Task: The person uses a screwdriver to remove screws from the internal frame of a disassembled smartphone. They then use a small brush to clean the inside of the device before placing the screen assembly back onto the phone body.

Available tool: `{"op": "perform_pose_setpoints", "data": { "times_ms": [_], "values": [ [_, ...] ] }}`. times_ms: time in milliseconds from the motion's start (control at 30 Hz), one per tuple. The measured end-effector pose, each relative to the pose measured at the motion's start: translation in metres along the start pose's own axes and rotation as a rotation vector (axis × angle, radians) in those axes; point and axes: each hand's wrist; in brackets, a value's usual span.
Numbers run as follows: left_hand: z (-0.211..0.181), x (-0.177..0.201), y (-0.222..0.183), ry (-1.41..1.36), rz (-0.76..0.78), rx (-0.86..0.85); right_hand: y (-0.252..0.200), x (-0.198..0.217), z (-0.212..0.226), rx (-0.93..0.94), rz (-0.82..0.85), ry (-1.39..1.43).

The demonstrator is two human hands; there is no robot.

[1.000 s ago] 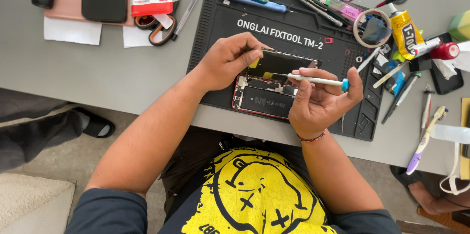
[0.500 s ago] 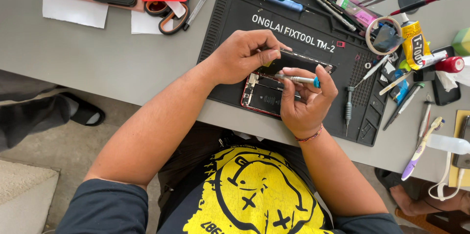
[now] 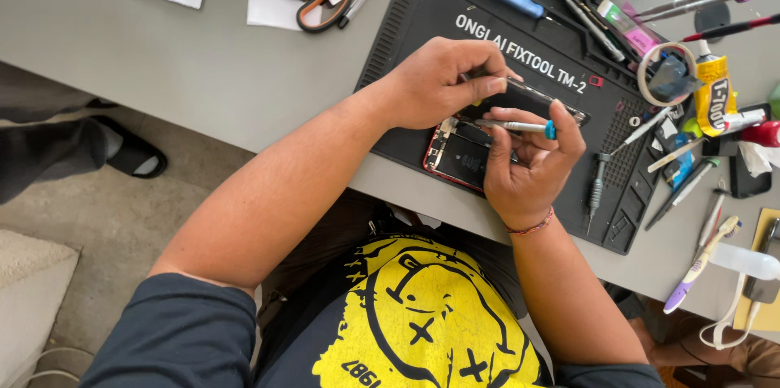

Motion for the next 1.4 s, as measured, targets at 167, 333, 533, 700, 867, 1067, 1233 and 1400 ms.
{"op": "perform_pose_setpoints", "data": {
  "times_ms": [167, 333, 533, 700, 867, 1067, 1233, 1400],
  "values": [
    [0.002, 0.0, 0.001, 0.0, -0.015, -0.016, 0.0, -0.002, 0.003, -0.007, -0.009, 0.0],
    [0.008, 0.0, 0.002, 0.013, -0.014, -0.017, 0.0, -0.002, 0.002, -0.01, 0.011, -0.006],
    [0.005, 0.0, 0.001, 0.027, -0.013, -0.01, 0.004, -0.002, 0.009, -0.005, 0.025, -0.017],
    [-0.001, 0.002, 0.0, 0.218, 0.014, 0.021, 0.013, -0.003, 0.024, -0.082, 0.099, -0.062],
    [-0.001, 0.002, 0.0, 0.237, 0.014, 0.006, 0.013, -0.002, 0.024, -0.082, 0.118, -0.07],
    [-0.001, 0.003, -0.001, 0.232, 0.014, -0.006, 0.016, 0.005, 0.021, -0.017, 0.192, -0.207],
    [0.0, 0.003, -0.001, 0.249, 0.0, 0.004, 0.038, 0.006, 0.025, 0.077, 0.232, -0.29],
    [-0.007, 0.003, -0.002, 0.249, 0.009, -0.019, 0.061, 0.003, 0.027, 0.215, 0.267, -0.38]
  ]
}}
Point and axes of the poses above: each hand's wrist, its own y-axis towards the middle knuckle, its own x-axis out of the back of the hand, z = x × y, and after that the axes turned 11 degrees about x, right-handed
